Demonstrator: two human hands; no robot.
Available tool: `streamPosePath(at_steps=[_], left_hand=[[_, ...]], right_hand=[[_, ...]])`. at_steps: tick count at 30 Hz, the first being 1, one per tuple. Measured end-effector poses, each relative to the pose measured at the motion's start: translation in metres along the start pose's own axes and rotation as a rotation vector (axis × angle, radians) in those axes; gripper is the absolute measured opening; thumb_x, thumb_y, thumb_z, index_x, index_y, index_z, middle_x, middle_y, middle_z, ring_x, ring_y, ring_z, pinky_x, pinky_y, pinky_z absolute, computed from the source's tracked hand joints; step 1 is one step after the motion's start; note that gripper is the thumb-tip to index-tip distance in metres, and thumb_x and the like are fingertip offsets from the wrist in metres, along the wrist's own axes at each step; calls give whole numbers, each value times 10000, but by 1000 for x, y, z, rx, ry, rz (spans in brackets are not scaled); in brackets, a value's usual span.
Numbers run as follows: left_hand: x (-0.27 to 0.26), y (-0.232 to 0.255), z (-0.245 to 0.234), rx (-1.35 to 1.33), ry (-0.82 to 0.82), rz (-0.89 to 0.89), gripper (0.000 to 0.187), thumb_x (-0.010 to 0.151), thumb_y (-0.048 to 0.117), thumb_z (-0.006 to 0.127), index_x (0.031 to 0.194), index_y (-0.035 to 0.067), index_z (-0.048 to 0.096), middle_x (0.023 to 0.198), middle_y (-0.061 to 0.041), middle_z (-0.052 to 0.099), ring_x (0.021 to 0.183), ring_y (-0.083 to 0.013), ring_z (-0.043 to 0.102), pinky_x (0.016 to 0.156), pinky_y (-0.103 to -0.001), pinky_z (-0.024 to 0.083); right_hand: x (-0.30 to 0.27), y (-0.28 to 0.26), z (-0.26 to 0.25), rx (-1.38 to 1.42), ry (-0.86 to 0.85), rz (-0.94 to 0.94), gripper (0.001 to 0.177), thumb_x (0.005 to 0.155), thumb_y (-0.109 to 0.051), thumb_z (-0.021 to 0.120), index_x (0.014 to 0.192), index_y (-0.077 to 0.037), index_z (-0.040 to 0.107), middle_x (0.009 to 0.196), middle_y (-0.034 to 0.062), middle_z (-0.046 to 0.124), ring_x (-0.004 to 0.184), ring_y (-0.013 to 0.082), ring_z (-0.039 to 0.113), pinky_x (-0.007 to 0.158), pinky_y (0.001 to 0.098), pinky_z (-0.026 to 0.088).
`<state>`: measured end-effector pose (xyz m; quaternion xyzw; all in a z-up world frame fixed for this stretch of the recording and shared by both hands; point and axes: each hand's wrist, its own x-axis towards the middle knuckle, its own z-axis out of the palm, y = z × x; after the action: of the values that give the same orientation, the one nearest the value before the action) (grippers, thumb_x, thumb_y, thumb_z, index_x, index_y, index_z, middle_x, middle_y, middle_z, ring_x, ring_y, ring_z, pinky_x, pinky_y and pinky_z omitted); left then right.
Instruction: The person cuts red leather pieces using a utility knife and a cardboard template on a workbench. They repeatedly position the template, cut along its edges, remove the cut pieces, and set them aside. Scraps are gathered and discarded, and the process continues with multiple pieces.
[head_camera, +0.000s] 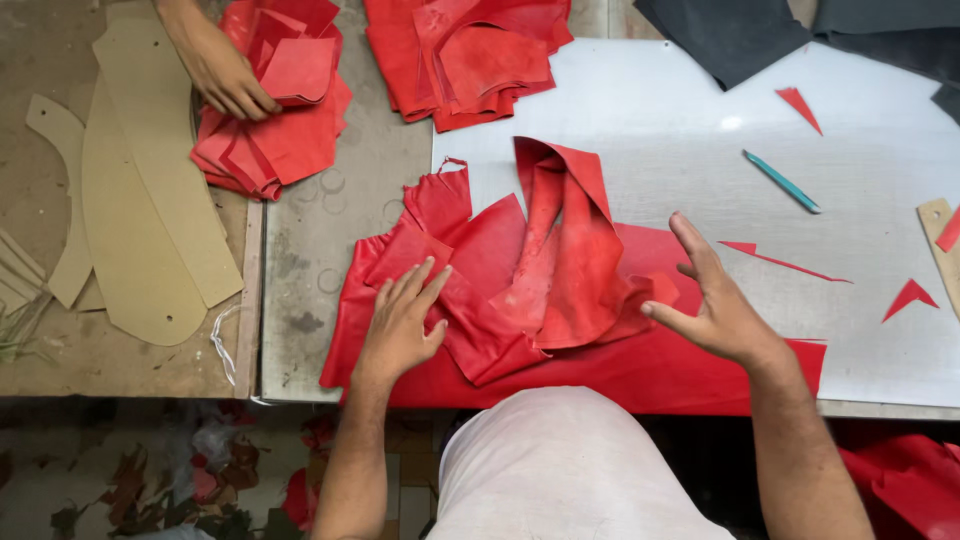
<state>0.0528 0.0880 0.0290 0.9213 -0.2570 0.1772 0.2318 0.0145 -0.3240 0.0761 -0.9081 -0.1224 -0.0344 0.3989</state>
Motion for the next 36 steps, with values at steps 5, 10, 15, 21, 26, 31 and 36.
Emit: streamPosePath(at_steps=[5,10,15,21,26,31,36], left_hand=[[-29,32,33,119,-749,-806,606,880,700,727,930,97,763,997,-174,751,983,-369,710,847,-518,552],[-54,65,63,-193,-418,-746,432,793,546,775,861,121,737,801,-141,757,784,-336,732,689,-474,563],[-74,48,106,-785,150,-517,191,1059,269,623,995,90,606,805,-14,573,695,-107,520,615,-301,444],[-39,27,47,-1164,695,-391,196,1139,278,505,1180,90,544,1006,27,540,931,-62,483,898,-214,437],[36,71,27,-1180,365,-96,814,956,-22,735,1585,67,227,1593,-3,343,1313,-134,524,1114,-304,494],[119,81,118,-912,272,-129,728,1015,-35,687,1637,75,323,1599,-129,431,1426,-255,472,1231,-373,397],[139,50,193,-577,122,-177,686,878,-54,727,1516,78,514,1499,-237,469,1389,-429,393,1090,-433,426]], right_hand=[[-10,23,22,-20,135,107,876,847,-278,792,1582,-48,375,1574,200,487,1441,360,489,1100,472,468],[15,54,67,-57,126,503,752,865,-360,798,1486,-64,493,1129,151,697,996,295,688,809,428,564],[27,73,85,293,-33,449,382,961,-421,724,1007,-43,709,808,8,659,740,119,603,646,292,488],[-28,50,29,1337,315,-63,241,1057,-278,627,925,-84,576,582,-76,479,544,10,449,461,200,363],[2,7,-57,661,945,-354,329,1162,-248,636,914,-94,484,666,7,478,520,101,410,485,247,355],[79,51,-108,477,622,-264,209,1104,-195,561,1261,-56,566,1151,19,669,1081,103,656,852,287,591],[60,157,-95,-196,568,-88,448,1003,-30,669,1441,-29,575,1340,189,664,1197,298,647,914,405,568]])
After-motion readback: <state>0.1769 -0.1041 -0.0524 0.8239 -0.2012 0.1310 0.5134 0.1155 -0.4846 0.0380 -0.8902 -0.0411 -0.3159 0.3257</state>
